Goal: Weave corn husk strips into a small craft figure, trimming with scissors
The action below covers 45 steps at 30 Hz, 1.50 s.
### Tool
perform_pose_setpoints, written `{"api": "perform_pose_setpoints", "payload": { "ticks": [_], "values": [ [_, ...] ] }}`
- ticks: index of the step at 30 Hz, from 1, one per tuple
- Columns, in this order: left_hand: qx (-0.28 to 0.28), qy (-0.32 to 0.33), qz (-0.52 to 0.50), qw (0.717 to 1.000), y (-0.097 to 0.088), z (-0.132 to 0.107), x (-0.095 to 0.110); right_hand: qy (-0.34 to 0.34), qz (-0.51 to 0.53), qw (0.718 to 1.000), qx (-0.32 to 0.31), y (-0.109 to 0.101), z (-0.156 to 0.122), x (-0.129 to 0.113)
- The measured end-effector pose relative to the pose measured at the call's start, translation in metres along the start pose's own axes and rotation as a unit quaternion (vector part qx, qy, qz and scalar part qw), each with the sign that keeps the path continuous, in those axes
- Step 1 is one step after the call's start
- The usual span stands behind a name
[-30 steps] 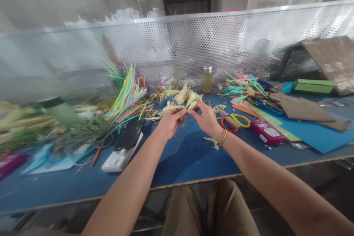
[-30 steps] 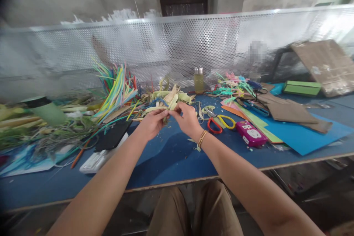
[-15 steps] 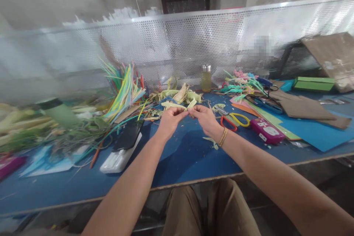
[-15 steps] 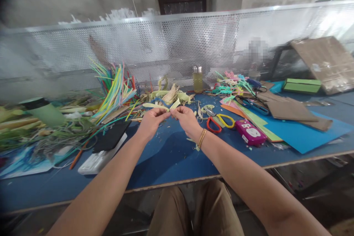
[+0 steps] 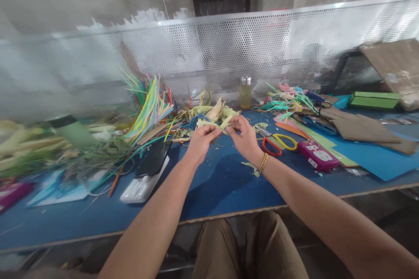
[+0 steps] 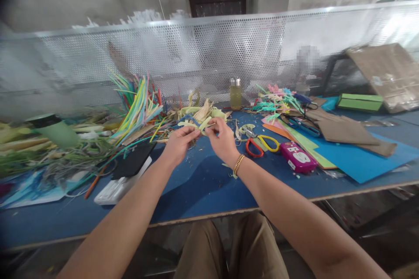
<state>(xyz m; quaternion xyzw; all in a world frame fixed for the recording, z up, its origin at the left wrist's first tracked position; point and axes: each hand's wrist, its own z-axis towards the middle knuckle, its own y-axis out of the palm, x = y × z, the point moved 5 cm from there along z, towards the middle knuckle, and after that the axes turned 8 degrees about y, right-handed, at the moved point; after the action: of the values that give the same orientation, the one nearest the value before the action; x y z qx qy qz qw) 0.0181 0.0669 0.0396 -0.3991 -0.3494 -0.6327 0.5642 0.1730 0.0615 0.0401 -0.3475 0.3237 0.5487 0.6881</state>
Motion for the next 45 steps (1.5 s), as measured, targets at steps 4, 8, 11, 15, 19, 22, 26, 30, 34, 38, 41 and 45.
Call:
{"api": "perform_pose_setpoints", "payload": {
  "ticks": [4,8,11,15,19,22,26,30,34,38,41,45],
  "values": [
    [-0.005,0.011,0.013,1.000,0.001,-0.001,0.003,0.001,-0.048,0.999,-0.011,-0.001,0.001,0.001],
    [0.002,0.033,0.041,0.999,0.000,-0.001,0.006,-0.040,-0.154,0.987,0.001,-0.004,0.000,-0.006],
    [0.010,0.046,0.052,0.998,-0.001,0.000,0.005,-0.095,-0.255,0.961,0.052,-0.009,-0.003,-0.017],
    [0.019,0.042,0.033,0.998,-0.003,0.002,-0.001,-0.137,-0.351,0.926,0.016,-0.001,-0.009,-0.027],
    [0.049,0.019,0.016,0.999,-0.006,0.003,-0.007,-0.158,-0.401,0.902,-0.023,0.008,-0.016,-0.035],
    [0.073,0.006,0.035,0.997,-0.011,0.003,-0.008,-0.205,-0.424,0.882,-0.019,0.009,-0.020,-0.043],
    [0.050,-0.016,0.095,0.994,-0.012,0.003,-0.006,-0.244,-0.416,0.876,-0.018,0.006,-0.021,-0.049],
    [-0.020,-0.024,0.105,0.994,-0.004,0.001,-0.001,-0.208,-0.351,0.912,-0.032,0.002,-0.015,-0.043],
    [-0.052,-0.007,0.108,0.993,-0.001,-0.002,0.007,-0.115,-0.240,0.963,-0.048,0.001,-0.006,-0.024],
    [-0.089,0.005,0.105,0.991,0.001,-0.003,0.013,-0.001,-0.021,0.997,-0.077,0.003,0.001,-0.005],
    [-0.102,0.010,0.106,0.989,0.001,-0.004,0.015,0.102,0.111,0.982,-0.111,0.008,0.003,0.007],
    [-0.090,0.022,0.147,0.985,0.000,-0.003,0.014,0.151,0.158,0.971,-0.092,0.009,0.002,0.012]
  ]
}}
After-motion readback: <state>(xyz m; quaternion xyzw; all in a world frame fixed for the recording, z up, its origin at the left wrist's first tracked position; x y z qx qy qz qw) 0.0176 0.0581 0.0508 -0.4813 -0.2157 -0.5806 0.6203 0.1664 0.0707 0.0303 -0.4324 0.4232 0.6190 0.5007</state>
